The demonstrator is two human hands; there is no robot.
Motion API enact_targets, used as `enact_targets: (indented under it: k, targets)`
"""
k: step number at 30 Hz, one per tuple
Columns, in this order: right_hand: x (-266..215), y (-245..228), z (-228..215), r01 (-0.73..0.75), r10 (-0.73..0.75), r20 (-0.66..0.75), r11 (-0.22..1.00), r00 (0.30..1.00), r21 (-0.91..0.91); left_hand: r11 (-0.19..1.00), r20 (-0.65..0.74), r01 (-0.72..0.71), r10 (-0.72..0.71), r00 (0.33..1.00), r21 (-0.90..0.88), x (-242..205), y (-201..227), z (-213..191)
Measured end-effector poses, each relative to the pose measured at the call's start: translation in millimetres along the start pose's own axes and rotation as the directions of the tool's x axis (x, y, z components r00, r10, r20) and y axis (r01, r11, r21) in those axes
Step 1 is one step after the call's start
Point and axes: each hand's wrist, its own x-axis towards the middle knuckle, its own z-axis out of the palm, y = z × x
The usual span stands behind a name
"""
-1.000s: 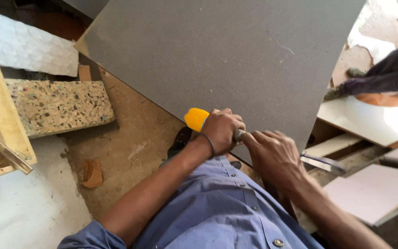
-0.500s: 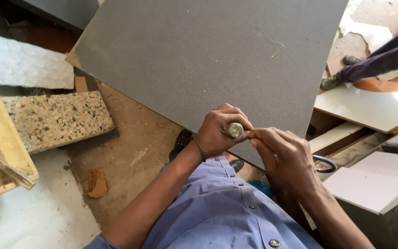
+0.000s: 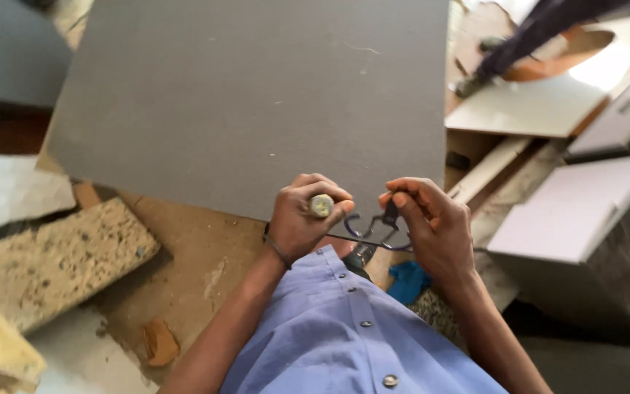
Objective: The person applies a yellow adhesive from a plastic bottle onto a large dark board and a white foam board. They squeeze the bottle to create lines and patterns of glue on the surfaces.
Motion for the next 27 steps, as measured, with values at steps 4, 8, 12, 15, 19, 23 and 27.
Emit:
enact_targets:
  k: [4,8,12,15,19,23,27]
  targets:
    - [-19,18,-22,-0.141,0.153,-0.171,0.987,0.973,0.08,1.0,0.064,0.005,-0.007,0.998,0.019,3,-6,14]
    - [-45,62,-54,-0.211,0.254,-0.384,0.966,0.888,0.149,1.0,0.139,0.015,-0.017,0.99,0.016,3,-5,31]
    - [-77,101,-89,-0.255,0.403,-0.589,0.912,0.701,0.321,0.999,0.219,0.031,-0.036,0.975,0.025,1,-1,52]
    - [-122,183,-147,-0.243,0.527,-0.693,0.847,0.491,0.473,0.998,0.265,0.044,-0.051,0.963,0.034,-1,5,69]
    - [-178,269,-239,0.006,0.628,-0.737,0.76,0.251,0.65,0.996,0.29,0.04,-0.061,0.955,0.075,1,29,98]
    - [-227,367,-328,0.35,0.755,-0.655,0.624,-0.038,0.699,0.988,0.286,0.108,-0.136,0.948,0.114,-2,33,129]
    - [-246,465,-400,0.628,0.801,-0.572,0.539,-0.176,0.561,0.986,0.266,0.1,-0.134,0.955,0.136,-4,41,155]
